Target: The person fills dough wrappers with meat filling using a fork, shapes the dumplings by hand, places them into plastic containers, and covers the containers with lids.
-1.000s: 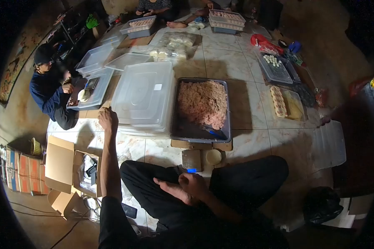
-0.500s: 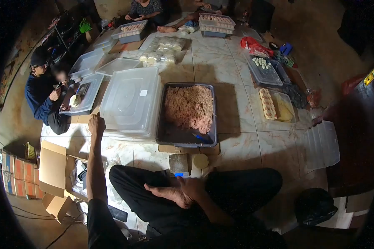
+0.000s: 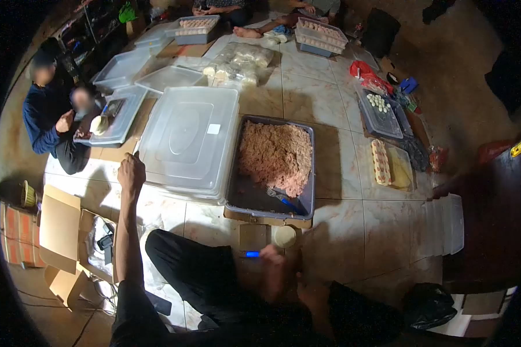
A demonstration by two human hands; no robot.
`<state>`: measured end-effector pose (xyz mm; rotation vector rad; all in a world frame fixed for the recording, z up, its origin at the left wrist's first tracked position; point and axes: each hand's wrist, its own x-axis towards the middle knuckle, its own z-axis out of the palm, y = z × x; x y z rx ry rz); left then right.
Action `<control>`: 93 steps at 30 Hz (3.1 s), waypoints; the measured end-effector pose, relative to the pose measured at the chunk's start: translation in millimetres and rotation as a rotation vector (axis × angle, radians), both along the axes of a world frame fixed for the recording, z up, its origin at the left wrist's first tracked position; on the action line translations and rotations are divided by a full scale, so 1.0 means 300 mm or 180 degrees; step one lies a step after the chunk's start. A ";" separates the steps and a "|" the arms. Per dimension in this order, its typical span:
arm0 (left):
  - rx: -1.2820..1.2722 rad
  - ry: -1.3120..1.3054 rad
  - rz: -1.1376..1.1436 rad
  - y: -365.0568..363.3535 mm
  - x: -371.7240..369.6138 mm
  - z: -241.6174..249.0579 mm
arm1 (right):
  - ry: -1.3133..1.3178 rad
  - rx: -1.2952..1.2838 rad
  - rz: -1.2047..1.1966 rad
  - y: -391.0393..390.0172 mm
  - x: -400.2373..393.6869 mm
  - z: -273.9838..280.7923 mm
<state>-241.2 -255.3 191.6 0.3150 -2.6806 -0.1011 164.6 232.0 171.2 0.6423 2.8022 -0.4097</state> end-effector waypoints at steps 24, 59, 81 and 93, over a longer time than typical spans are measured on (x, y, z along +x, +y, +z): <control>0.0458 0.0223 -0.0085 0.021 -0.014 0.013 | 0.1657 -0.2282 -0.0147 -0.217 -0.036 0.184; 0.3671 0.2788 -0.0208 -0.132 0.523 0.644 | 0.1060 -0.2679 0.0248 -0.075 -0.216 0.094; 0.2106 -0.0136 0.0544 -0.642 0.292 0.010 | 0.0798 -0.2111 0.0689 -0.165 -0.216 0.077; 0.0912 0.0652 -0.0179 -0.771 -0.034 -0.227 | 0.0515 -0.1944 0.0994 -0.275 -0.301 0.012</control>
